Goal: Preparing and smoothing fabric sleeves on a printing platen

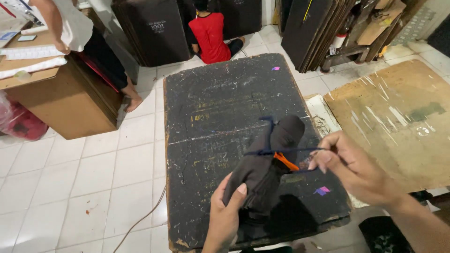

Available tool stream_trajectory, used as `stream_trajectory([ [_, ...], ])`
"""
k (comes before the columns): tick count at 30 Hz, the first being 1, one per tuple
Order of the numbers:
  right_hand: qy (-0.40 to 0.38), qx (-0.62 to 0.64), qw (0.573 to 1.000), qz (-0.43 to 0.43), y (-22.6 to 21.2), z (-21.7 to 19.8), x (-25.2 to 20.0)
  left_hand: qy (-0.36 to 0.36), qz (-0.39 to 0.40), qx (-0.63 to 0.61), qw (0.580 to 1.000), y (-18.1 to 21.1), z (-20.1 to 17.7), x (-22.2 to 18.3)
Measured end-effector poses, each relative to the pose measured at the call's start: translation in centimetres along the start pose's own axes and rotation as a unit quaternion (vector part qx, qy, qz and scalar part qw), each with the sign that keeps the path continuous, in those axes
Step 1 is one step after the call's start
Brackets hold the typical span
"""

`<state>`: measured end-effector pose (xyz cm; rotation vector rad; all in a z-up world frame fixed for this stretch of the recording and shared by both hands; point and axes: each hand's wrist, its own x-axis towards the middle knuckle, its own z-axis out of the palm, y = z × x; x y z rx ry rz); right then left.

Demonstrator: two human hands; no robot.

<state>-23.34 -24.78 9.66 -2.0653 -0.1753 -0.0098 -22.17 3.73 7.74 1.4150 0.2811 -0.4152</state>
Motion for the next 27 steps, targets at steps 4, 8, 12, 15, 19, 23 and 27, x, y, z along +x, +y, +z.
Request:
stream_trajectory([
  [4, 0.099, 0.075, 0.989, -0.085, -1.8, -3.1, -0.3, 0.084, -0.11, -0.19, 0.972, -2.4, 1.2, -0.6],
  [8, 0.178, 0.281, 0.934, -0.129, -0.8, -6.2, -0.1, 0.13, -0.228, -0.148, 0.954, -6.7, 2.8, -0.6],
  [12, 0.233, 0.333, 0.912, -0.063, -0.6, -10.7, 1.5, 0.025, -0.149, -0.368, 0.918, -7.2, 6.4, -2.7],
  [15, 0.322, 0.198, 0.918, -0.122, 1.1, -16.2, 1.1, -0.028, 0.024, -0.245, 0.969, -11.0, 6.9, -3.1],
  [19, 0.204, 0.021, 0.965, -0.166, 2.4, -22.7, -0.8, 0.061, 0.177, -0.155, 0.97, -11.6, 7.2, -3.2],
  [23, 0.089, -0.14, 0.986, -0.019, 2.9, -26.7, -1.2, 0.203, 0.25, -0.017, 0.947, -11.2, 6.2, -5.7],
  [27, 0.129, -0.138, 0.98, -0.055, 6.1, -30.3, -1.3, 0.295, 0.263, 0.138, 0.908, -16.7, -2.1, 1.1],
])
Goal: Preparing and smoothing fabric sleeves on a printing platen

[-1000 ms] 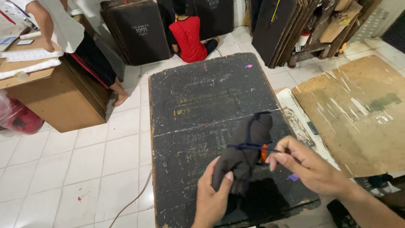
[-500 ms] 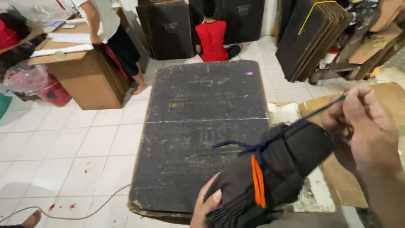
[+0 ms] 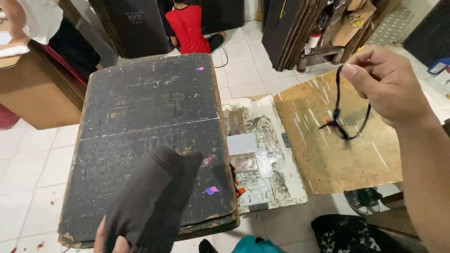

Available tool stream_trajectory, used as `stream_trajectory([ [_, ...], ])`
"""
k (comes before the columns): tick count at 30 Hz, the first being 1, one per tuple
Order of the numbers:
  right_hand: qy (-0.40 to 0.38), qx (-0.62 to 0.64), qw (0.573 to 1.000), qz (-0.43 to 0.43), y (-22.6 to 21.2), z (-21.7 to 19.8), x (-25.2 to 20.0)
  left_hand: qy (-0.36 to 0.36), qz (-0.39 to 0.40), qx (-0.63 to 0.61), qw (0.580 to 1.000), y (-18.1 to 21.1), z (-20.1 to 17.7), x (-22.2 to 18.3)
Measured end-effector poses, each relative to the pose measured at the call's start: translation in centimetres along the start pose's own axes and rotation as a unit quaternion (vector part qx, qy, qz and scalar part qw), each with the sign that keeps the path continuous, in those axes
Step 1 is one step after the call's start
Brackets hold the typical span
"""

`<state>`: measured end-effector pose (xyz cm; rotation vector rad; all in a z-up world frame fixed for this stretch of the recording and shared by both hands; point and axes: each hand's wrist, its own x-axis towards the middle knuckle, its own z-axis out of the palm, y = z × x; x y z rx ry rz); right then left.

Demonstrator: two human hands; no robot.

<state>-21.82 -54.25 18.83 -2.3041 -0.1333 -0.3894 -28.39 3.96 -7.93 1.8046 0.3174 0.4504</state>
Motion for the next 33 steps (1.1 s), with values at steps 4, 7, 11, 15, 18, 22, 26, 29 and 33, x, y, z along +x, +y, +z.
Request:
stream_trajectory([
  [4, -0.06, 0.042, 0.997, -0.007, 0.5, 1.7, -0.9, -0.003, 0.01, 0.032, 0.999, 13.7, 2.1, -4.4],
  [7, -0.111, 0.069, 0.991, -0.011, 0.2, 3.7, -1.7, -0.009, 0.112, 0.211, 0.971, 13.1, 2.7, -3.8],
  [11, -0.198, 0.145, 0.962, -0.12, -3.0, 6.5, -3.3, -0.021, 0.401, 0.23, 0.886, 19.6, 7.8, -6.6],
  [15, -0.261, 0.143, 0.928, -0.222, -6.4, 8.3, -4.4, -0.319, 0.261, 0.051, 0.91, 26.1, 15.6, -10.5],
  [18, -0.249, 0.057, 0.944, -0.208, -3.9, 7.7, -4.6, -0.404, 0.099, -0.137, 0.899, 25.9, 18.0, -10.1],
  [22, -0.316, 0.123, 0.939, -0.057, 5.7, 6.3, -6.2, -0.391, 0.113, 0.0, 0.913, 25.4, 15.7, -8.5],
  [26, -0.256, 0.367, 0.894, -0.01, 10.2, 5.9, -10.2, -0.427, 0.085, 0.097, 0.895, 25.2, 15.0, -8.9],
  [29, -0.176, 0.292, 0.94, -0.024, 9.3, 5.2, -11.3, -0.419, 0.112, 0.083, 0.897, 25.1, 15.6, -8.7],
  [33, -0.077, 0.057, 0.986, -0.137, 7.8, 4.0, -10.8, -0.444, 0.031, 0.098, 0.89, 26.6, 15.7, -8.9],
])
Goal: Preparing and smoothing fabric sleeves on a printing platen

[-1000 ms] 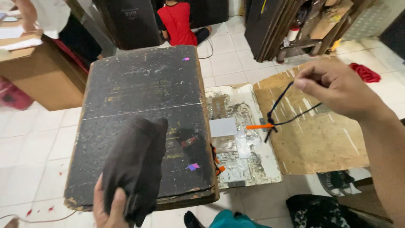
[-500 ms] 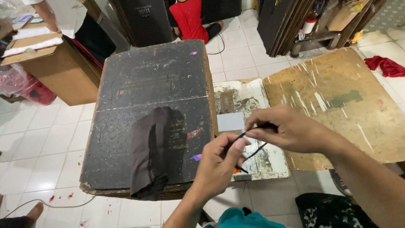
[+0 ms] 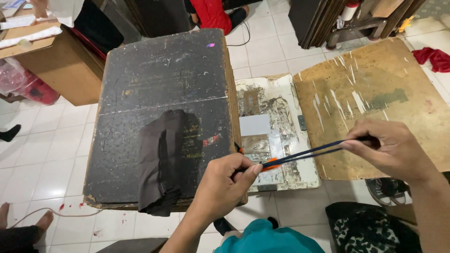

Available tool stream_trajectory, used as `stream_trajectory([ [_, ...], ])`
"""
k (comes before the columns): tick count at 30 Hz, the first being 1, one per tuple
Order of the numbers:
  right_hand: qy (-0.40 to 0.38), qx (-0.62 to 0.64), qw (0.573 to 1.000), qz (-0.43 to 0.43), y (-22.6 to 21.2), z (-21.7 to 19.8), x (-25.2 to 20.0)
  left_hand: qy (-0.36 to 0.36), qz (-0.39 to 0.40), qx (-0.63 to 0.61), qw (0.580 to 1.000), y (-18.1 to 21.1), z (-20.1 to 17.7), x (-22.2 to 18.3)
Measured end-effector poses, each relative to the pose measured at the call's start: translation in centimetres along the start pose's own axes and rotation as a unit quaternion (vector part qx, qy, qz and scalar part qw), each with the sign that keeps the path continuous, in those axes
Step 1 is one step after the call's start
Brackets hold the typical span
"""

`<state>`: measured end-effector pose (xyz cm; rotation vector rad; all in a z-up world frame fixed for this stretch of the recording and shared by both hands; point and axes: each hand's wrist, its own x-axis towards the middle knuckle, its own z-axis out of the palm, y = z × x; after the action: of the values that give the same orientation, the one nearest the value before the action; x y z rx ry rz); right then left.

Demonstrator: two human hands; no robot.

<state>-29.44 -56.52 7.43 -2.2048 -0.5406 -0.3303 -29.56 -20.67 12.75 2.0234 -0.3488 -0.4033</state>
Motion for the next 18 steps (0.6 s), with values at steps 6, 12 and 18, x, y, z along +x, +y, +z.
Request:
stream_trajectory([
  [6, 0.14, 0.135, 0.976, 0.095, 5.6, -1.2, -2.0, 0.093, 0.09, -0.017, 0.991, -3.2, -0.7, -0.6],
  [12, 0.176, 0.084, 0.977, 0.088, 7.6, -2.5, -0.3, 0.022, 0.121, 0.032, 0.992, -2.9, -2.8, -2.4],
  [18, 0.123, 0.168, 0.973, 0.103, 14.0, -5.0, 2.7, 0.078, 0.076, 0.027, 0.994, -3.5, -4.2, -4.2],
])
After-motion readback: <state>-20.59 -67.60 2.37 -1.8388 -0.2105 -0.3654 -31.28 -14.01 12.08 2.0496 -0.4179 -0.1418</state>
